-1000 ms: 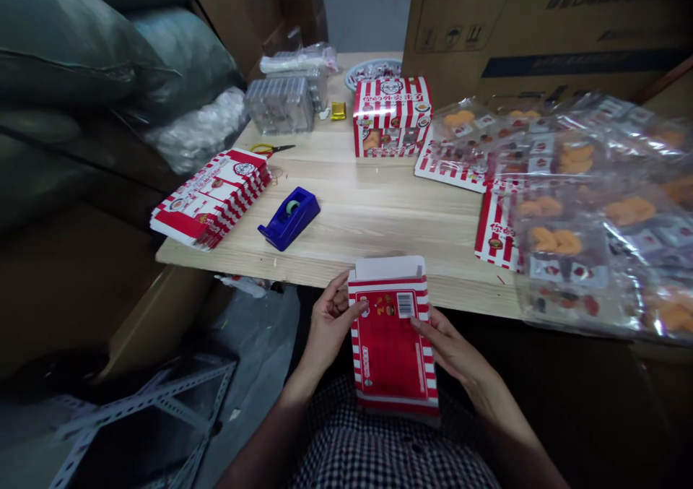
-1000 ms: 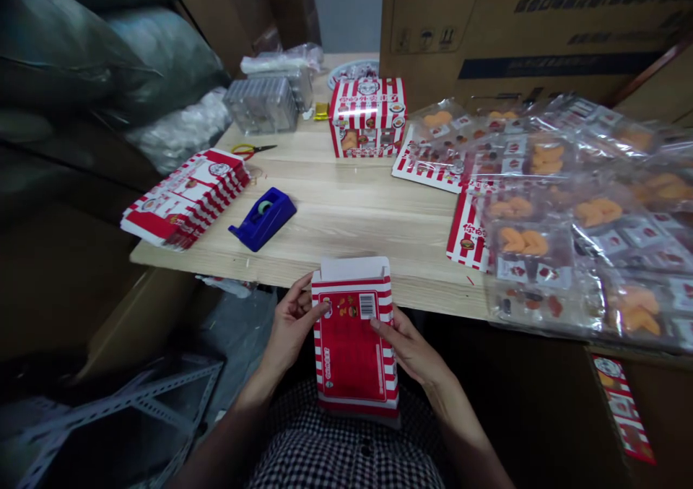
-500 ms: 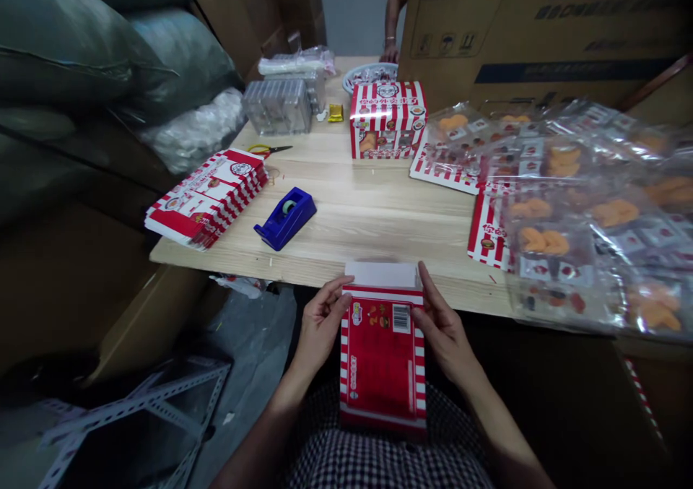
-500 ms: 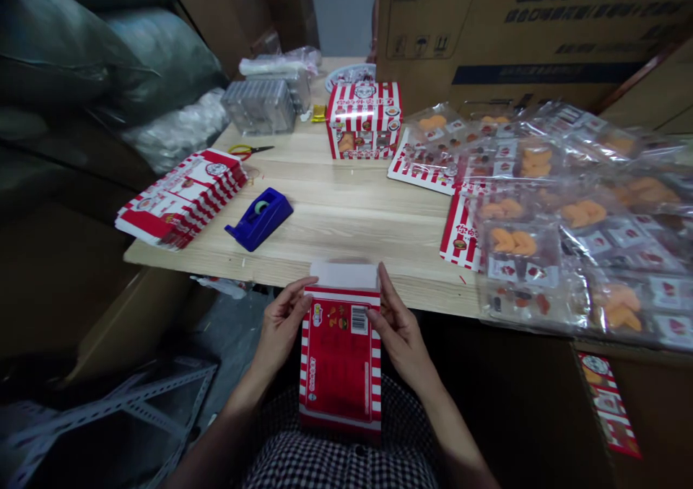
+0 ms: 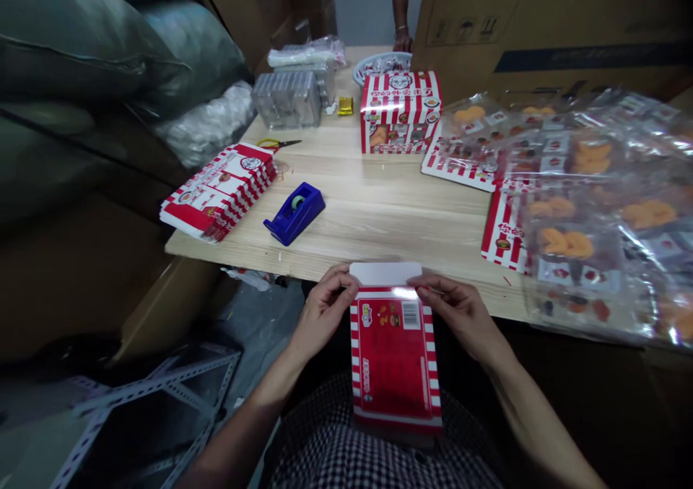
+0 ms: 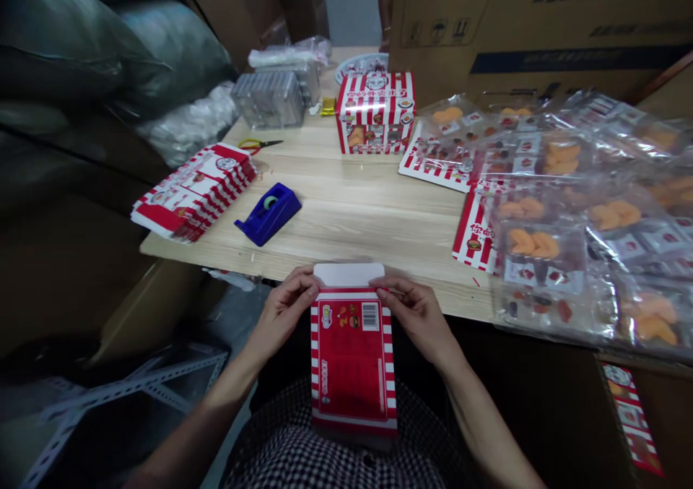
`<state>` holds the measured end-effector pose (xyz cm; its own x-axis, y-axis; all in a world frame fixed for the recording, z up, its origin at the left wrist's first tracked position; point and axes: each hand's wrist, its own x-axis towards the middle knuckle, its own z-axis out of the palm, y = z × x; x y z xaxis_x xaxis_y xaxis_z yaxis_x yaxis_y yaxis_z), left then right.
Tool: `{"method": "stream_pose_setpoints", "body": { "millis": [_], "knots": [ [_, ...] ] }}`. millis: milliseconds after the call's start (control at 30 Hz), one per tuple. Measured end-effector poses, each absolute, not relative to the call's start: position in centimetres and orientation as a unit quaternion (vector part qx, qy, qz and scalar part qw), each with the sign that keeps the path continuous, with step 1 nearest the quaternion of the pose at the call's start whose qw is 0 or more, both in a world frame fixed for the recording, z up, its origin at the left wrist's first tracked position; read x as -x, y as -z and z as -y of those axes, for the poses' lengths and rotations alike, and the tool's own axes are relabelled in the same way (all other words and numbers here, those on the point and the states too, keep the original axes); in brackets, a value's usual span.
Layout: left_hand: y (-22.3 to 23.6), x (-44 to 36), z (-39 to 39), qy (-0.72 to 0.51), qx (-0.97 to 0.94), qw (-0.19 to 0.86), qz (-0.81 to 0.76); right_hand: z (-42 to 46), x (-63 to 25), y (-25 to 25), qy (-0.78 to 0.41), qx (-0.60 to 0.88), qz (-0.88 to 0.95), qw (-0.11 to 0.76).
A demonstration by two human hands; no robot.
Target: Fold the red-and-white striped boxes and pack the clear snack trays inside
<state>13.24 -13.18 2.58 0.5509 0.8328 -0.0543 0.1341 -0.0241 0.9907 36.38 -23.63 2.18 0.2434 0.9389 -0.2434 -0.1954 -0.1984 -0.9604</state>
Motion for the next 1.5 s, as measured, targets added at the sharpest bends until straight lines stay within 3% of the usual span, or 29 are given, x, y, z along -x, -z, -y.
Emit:
{"method": "stream_pose_setpoints", "body": {
  "millis": [233,433,633,800,1200,1500],
  "knots": [
    [0.2,-13.1,12.5,-0.296,-0.623,0.588,-0.422,22.6,-35.7,0.7,-0.447,0.607,0.331,0.567],
    [0.3,-13.8,12.3,-0.327,-0.449,0.743,-0.375,22.5,-35.3,1.0,-0.417,0.607,0.331,0.589],
    [-0.3,-14.4,11.8,-0.271,-0.376,0.83,-0.311,22.3,-34.7,-0.5,-0.49,0.536,0.268,0.633],
    [-0.2,-14.3,12.0,-0.294,-0.365,0.82,-0.328,23.3,-34.4,-0.2,-0.554,0.488,0.213,0.64],
    [-1.4,-14.0,13.1,-0.343,-0.428,0.765,-0.338,23.9,-37.1,-1.5,-0.497,0.551,0.355,0.568],
    [-1.9,-14.2,11.5,-0.336,-0.499,0.692,-0.398,21.7,-37.6,-1.3,-0.466,0.567,0.316,0.601]
  ]
}}
